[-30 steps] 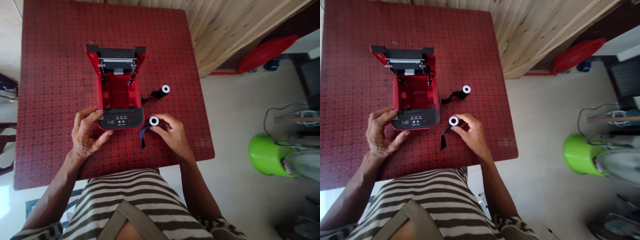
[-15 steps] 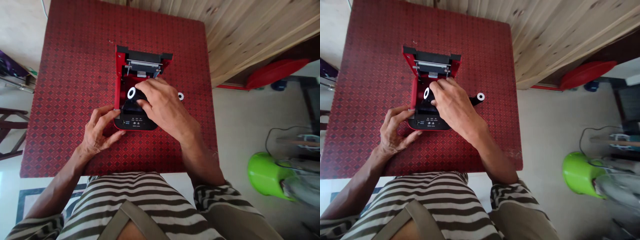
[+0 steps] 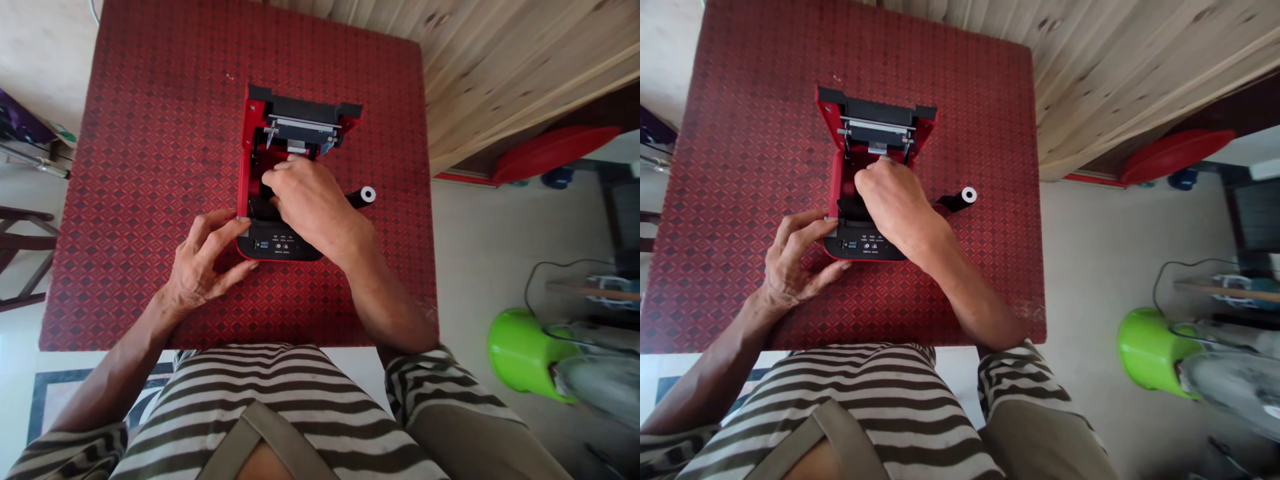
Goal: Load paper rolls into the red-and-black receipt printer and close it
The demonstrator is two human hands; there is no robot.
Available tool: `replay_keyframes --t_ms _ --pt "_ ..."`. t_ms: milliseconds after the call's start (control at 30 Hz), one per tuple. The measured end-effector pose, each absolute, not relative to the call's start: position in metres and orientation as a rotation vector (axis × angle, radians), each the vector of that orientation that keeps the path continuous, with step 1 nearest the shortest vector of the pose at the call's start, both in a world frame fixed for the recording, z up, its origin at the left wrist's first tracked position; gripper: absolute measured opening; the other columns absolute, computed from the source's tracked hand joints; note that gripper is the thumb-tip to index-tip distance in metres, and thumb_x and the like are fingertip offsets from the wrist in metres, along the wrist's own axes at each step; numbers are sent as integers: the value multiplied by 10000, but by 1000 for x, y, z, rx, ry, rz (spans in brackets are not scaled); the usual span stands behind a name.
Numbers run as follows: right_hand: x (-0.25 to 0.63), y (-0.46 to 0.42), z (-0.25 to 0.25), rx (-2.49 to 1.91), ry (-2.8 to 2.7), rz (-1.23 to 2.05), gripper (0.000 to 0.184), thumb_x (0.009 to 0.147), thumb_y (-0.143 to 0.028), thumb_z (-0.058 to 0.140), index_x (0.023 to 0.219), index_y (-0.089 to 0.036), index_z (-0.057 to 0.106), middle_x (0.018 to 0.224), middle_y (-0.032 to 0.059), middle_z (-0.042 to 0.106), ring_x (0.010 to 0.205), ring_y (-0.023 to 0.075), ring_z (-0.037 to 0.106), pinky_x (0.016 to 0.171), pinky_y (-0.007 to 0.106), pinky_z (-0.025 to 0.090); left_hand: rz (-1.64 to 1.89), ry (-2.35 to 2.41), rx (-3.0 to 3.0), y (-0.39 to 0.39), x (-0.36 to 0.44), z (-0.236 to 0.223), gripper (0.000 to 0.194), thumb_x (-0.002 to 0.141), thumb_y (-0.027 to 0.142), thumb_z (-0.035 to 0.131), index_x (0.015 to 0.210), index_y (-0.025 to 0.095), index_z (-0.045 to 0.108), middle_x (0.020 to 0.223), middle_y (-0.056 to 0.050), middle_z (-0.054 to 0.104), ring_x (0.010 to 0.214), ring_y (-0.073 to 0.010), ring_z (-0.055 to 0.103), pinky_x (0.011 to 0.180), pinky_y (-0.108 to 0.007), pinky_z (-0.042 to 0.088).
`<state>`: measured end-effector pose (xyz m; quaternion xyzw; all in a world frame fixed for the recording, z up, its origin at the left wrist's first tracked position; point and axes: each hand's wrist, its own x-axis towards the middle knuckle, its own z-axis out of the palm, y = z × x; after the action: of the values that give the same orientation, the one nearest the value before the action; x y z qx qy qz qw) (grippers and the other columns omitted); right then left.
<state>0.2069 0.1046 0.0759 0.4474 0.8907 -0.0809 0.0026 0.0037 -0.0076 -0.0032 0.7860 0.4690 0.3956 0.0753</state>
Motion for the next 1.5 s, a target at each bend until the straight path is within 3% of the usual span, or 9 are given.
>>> replay_keyframes --t_ms 167,333,533,700,833,933,1033,1300,1500 --pt "204 107 84 1395 2701 -247 336 1026 -25 499 1145 -139 792 1135 155 815 1094 305 758 964 424 583 1179 1386 2367 -8 4 -3 720 964 512 804 1587 315 501 1391 -103 687 1249 -257 741 1031 -434 692" --pt "222 96 100 1330 2897 -533 451 1028 7 431 1292 -163 755 1266 108 808 1166 252 759 1065 413 569 1196 1336 2354 -8 3 1 693 978 485 795 1581 296 511 1386 -111 691 1249 -248 739 1023 -399 690" --pt "256 72 97 1171 3238 -852 309 1088 -199 600 1372 -200 722 1286 73 803 1165 239 753 1053 441 617 1168 1274 2269 -4 -7 30 681 992 496 775 1584 282 516 1311 -90 749 1118 -234 767 985 -421 697" --pt "255 58 80 1346 3426 -628 143 1068 -140 646 1104 -205 768 1057 66 779 1007 220 747 944 410 643 1261 1237 2303 36 -12 72 680 1003 491 763 1598 280 513 1453 -88 663 1179 -242 732 870 -371 674" --pt "252 48 76 1413 3492 -503 122 1076 -133 636 1030 -206 722 1038 75 772 985 210 746 919 390 645 1142 1350 2545 90 -3 96 812 1046 644 641 1646 145 416 1632 -163 523 1560 -330 468 1092 -417 597" --pt "253 41 76 1446 3479 -406 105 1074 -128 637 1025 -202 692 1032 75 795 966 214 752 888 383 638 988 1312 2532 119 7 98 855 1085 699 514 1664 94 340 1605 -168 562 1472 -283 573 1177 -432 545" --pt "253 37 78 1458 3449 -309 83 1080 -147 636 1028 -188 686 1013 82 809 925 223 741 843 390 610 872 1269 2513 124 12 93 812 1097 708 462 1606 77 430 1477 -157 675 1323 -235 672 1179 -410 541" --pt "249 25 78 1354 3460 -68 106 1050 -88 644 1100 -138 723 1083 105 828 943 232 713 858 391 585 941 1076 2512 73 7 79 429 1137 387 474 1503 209 609 1452 -124 706 1357 -239 682 1185 -447 594" --pt "247 22 75 1369 3477 304 206 1059 -35 594 1059 -163 755 1034 78 812 830 180 653 757 348 538 907 1121 2455 61 5 69 469 1131 348 397 1567 378 567 1556 -41 652 1443 -253 643 1266 -514 568"
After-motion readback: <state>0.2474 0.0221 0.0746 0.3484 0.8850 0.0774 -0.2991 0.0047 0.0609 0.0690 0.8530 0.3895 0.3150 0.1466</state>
